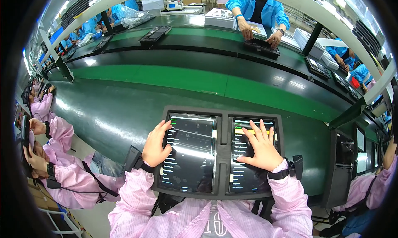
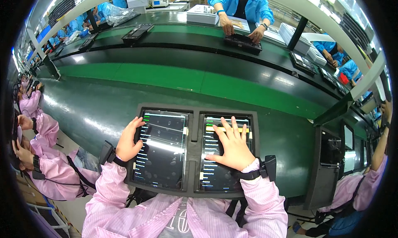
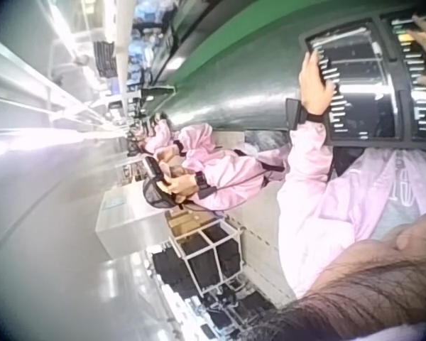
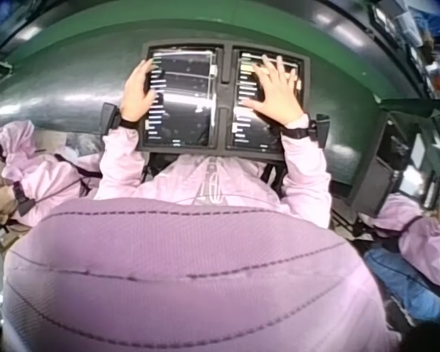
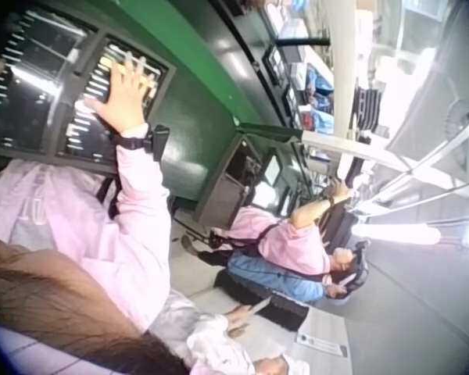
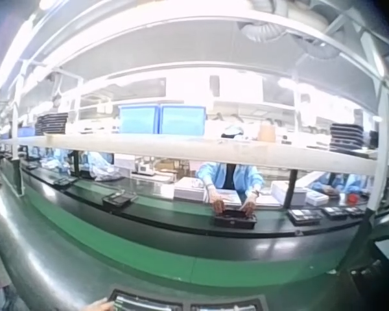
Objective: The person tests and calibrates a dual-screen tablet device by hand on an electronics assembly line.
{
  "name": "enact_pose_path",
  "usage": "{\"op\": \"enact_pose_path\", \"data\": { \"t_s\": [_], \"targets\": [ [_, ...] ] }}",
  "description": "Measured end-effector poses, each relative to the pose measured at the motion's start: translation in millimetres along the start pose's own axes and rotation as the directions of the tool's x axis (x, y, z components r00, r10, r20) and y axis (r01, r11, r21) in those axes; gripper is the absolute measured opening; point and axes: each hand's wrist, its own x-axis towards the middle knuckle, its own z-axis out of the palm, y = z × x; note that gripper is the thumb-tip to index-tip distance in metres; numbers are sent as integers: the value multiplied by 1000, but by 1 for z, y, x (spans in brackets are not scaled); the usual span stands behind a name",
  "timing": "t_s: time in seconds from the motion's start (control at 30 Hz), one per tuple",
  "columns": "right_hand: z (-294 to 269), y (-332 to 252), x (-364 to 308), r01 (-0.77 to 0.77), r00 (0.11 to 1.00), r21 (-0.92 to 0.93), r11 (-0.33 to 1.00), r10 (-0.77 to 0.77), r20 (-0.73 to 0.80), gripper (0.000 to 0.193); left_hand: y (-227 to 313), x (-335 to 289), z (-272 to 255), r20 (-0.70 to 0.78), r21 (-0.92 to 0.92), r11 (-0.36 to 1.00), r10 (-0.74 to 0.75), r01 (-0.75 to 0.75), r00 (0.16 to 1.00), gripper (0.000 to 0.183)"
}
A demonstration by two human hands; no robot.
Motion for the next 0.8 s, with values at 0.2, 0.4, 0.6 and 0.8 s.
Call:
{"op": "enact_pose_path", "data": {
  "t_s": [0.2, 0.4, 0.6, 0.8],
  "targets": [
    [-5, -9, 0, 117, 986, 95, 989, -126, 106, 110, -5, -23, -5, 97, -299, 951, -52, 79, 994, 89],
    [-11, -24, -6, 212, 944, 151, 965, -243, 222, 118, 3, -53, -30, 308, -240, 971, 67, 9, 949, 103],
    [-7, -31, -10, 255, 922, 58, 965, -260, 285, 118, 7, -55, -34, 409, -248, 968, 61, 47, 910, 107],
    [-12, -7, -8, 61, 998, 61, 996, -62, 24, 105, 10, -54, -37, 424, -193, 980, 48, 39, 904, 109]
  ]
}}
